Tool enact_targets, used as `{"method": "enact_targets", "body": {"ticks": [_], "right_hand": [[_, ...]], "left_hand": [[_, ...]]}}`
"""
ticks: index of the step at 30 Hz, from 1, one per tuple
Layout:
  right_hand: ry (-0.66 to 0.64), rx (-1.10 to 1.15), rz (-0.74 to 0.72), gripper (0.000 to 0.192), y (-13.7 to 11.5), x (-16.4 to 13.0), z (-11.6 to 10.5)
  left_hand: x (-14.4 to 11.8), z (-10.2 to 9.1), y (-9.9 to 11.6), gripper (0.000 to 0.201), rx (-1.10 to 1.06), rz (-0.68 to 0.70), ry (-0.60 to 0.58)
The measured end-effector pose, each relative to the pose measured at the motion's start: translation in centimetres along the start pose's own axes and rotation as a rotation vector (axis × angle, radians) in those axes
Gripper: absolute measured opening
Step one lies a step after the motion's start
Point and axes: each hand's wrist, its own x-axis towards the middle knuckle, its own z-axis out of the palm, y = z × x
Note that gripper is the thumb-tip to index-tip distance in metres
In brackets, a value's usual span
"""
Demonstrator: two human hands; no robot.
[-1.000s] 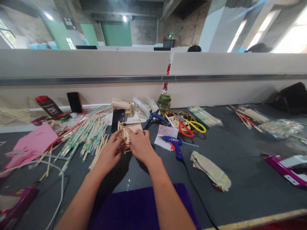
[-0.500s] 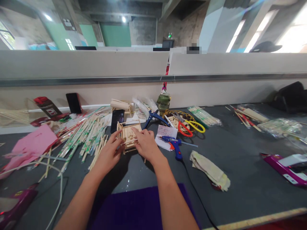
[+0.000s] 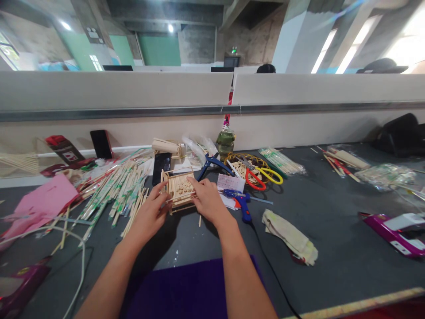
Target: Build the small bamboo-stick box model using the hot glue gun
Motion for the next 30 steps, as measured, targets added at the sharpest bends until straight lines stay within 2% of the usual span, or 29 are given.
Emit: {"method": "enact_targets", "body": {"ticks": [30], "right_hand": [[0.044,0.159,-0.002,0.066,1.2,-0.4,-0.5]], "left_hand": [[0.0,0.0,0.0,0.013,0.003,-0.005,-0.012]]}}
